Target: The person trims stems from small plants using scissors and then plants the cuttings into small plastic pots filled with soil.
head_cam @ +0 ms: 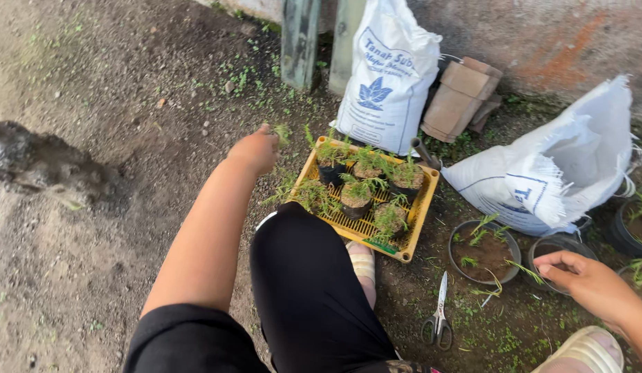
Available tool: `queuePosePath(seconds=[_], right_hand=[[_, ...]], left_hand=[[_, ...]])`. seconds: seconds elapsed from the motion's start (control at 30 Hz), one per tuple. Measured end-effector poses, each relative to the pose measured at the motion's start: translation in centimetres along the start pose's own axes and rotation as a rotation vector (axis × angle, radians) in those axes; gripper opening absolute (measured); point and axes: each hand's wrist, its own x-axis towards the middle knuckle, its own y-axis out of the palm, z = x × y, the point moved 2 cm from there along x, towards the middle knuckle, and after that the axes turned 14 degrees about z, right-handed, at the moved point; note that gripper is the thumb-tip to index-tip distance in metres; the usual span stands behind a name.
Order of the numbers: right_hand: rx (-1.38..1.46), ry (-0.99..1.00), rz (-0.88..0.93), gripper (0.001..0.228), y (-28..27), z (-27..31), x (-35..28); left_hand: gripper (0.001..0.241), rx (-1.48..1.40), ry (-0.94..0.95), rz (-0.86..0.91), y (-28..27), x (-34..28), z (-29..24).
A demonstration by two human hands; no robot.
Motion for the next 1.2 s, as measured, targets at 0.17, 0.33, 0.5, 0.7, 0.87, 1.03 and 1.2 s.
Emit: queuePosePath(seconds=[0.17, 0.33, 0.5, 0.7, 0.87, 1.03, 1.2], right_hand=[[-0.065, -0.004, 0.013, 0.037, 0.3, 0.1, 1.5], [-0.147, -0.012, 0.015, 0.035, 0.7, 0.6, 2.4], [-0.104, 0.021, 0.011, 0.035, 0.4, -2.8, 4.7], [0.068, 0.057, 0.02, 0.036, -1.2, -6.8, 8.0], [0.044, 0.071, 0.024, 0.037, -1.1, -5.7, 7.2], [0.018, 0.057, 0.042, 0.036, -0.7, -4.1, 5.6], [-0.06, 0.013, 0.023, 0.034, -0.2, -2.1, 3.8]], left_hand=[[0.035, 0.098, 0.107, 0.064, 0.8, 2.5, 2.0], [0.051, 0.134, -0.215, 0.186, -2.7, 2.4, 7.6], [0.106, -0.031, -0.617, -0.046, -8.9, 2.6, 19.5], [0.075, -0.458, -0.698, -0.795, -17.5, 0.4, 30.7], [0.066, -0.45, -0.603, -0.734, -20.0, -4.1, 21.8], [0.058, -0.205, -0.352, 0.028, -17.0, -6.9, 6.7], [0.046, -0.393, -0.244, 0.275, -14.6, -5.4, 4.2]])
